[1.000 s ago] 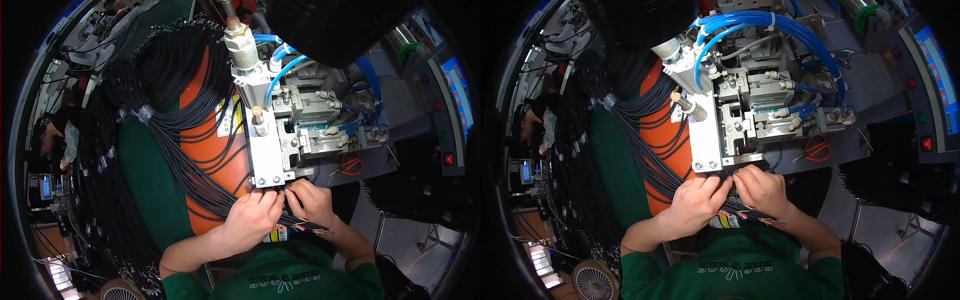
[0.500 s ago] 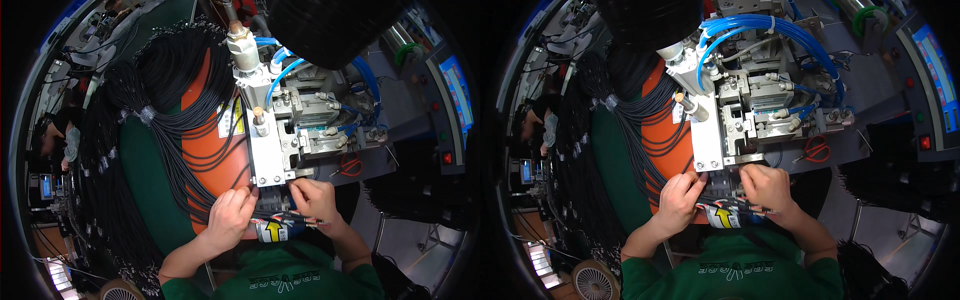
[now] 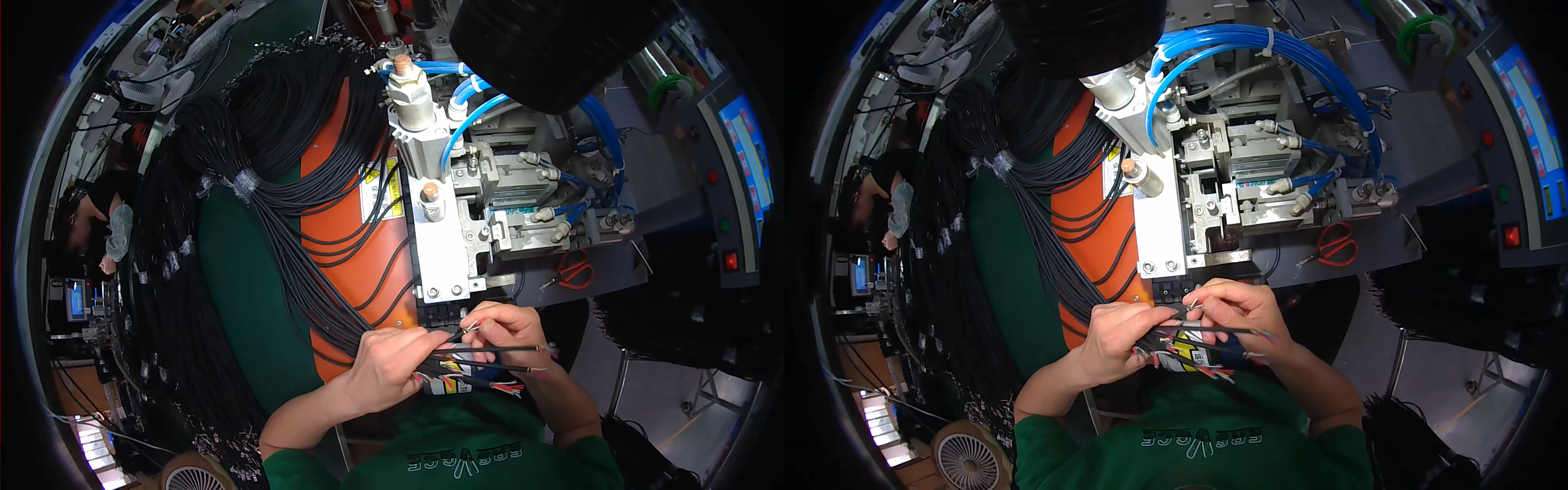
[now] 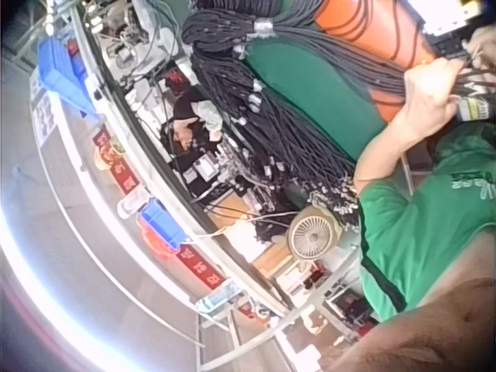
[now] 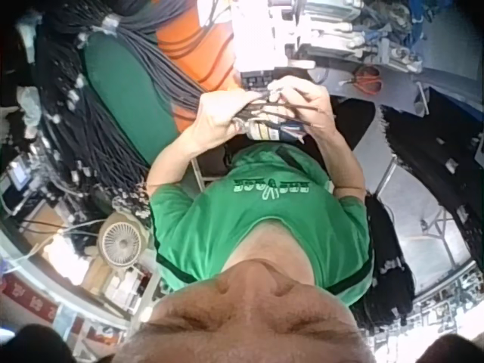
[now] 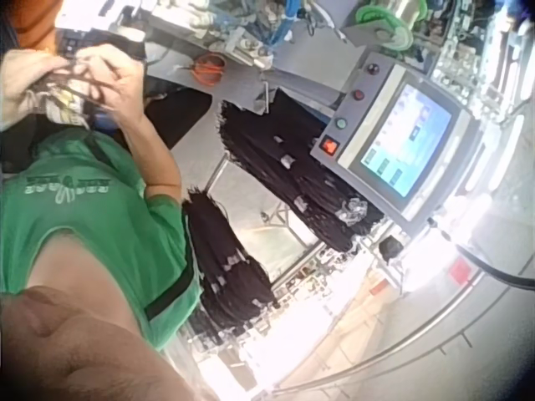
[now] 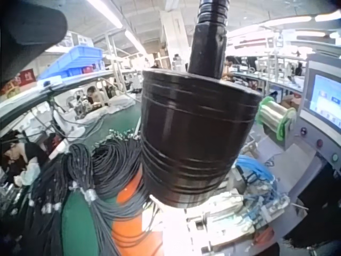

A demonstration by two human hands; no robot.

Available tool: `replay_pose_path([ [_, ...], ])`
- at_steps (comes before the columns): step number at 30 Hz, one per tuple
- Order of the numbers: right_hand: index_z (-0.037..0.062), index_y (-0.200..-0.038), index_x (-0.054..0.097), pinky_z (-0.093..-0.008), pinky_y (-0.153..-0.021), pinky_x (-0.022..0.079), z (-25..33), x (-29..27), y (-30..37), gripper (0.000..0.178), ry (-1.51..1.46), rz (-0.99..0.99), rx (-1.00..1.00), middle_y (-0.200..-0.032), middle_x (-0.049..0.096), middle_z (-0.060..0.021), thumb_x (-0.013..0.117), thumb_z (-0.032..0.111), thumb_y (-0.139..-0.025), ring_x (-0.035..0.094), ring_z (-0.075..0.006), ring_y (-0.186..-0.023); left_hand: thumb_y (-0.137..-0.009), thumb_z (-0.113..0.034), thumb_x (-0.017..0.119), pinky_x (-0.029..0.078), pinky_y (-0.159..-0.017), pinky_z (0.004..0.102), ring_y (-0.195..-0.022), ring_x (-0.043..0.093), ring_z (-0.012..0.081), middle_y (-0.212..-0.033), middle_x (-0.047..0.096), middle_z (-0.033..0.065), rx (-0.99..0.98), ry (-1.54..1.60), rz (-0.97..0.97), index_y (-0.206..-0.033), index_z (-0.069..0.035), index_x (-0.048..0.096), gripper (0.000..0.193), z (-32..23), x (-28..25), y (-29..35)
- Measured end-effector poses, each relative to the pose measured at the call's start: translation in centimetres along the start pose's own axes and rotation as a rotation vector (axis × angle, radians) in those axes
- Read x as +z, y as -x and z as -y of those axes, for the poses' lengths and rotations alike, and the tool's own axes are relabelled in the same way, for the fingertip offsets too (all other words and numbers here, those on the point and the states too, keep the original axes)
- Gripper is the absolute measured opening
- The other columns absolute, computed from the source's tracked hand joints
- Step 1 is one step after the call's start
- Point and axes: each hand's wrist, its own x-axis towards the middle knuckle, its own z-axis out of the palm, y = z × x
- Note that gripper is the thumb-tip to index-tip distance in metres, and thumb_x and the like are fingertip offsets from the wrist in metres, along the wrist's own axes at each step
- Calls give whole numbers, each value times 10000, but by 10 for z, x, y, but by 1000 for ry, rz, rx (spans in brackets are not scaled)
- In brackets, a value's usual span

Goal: The person separates individual wires from a cable bundle and inserts the wire ends into a machine for processing.

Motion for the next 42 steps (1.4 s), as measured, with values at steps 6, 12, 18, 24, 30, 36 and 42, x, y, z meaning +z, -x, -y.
replay_pose_path([
  [6, -48, -1052, 631, -179, -526, 421, 14, 3, -6, 192, -1, 44, 198, -924, 626, -78, 634, -9, -864, 612, -79, -673, -560, 45, 644, 499, -601, 372, -679, 629, 305, -807, 633, 105, 11, 272, 13, -998, -9, 592, 445, 11, 2, -4],
  [12, 3, -942, 661, -195, -566, 448, -13, 12, 0, 176, 573, -144, -377, -918, 599, -71, 712, -13, -773, 565, -57, -711, -563, -15, 694, 462, -575, 359, -667, 603, 279, -794, 577, 80, 1, -83, -16, -987, -12, 560, 445, -15, 8, -7],
  [18, 1, -1110, 626, -316, -720, 498, -10, 23, 3, 296, 1205, -170, -787, -1012, 571, -153, 638, 52, -819, 623, -245, -839, -661, -101, 702, 425, -507, 338, -586, 585, 243, -697, 546, 74, -2, -100, -87, -896, -9, 554, 293, -9, 16, -7],
  [24, -64, -1069, 640, -232, -719, 511, -3, 3, -1, 195, -2, -4, -3, -1000, 596, -107, 560, -31, -894, 607, -113, -792, -630, -89, 699, 419, -495, 343, -571, 572, 249, -682, 531, 74, 25, -125, -64, -869, -16, 547, 292, -7, 16, -12],
  [30, -49, -1033, 663, -197, -575, 461, 4, -2, -4, 174, 43, 10, 68, -959, 627, -103, 601, -34, -870, 606, -105, -712, -588, -54, 713, 465, -529, 355, -629, 608, 279, -723, 579, 85, 0, 108, -9, -878, -23, 554, 332, 2, 12, -13],
  [36, -36, -991, 683, -193, -524, 445, 11, -12, -8, 151, 75, 117, 77, -949, 632, -103, 624, -33, -851, 604, -97, -682, -625, -56, 717, 475, -535, 351, -655, 625, 284, -750, 621, 94, 30, 258, 135, -885, -42, 569, 299, 11, 3, -18],
  [42, -31, -946, 690, -179, -511, 432, 20, -8, -9, 127, 391, 111, -58, -903, 641, -95, 643, -35, -828, 595, -72, -644, -638, -43, 695, 463, -512, 337, -597, 619, 268, -671, 611, 86, -4, 263, 191, -857, -56, 597, 240, 9, 1, -21],
])
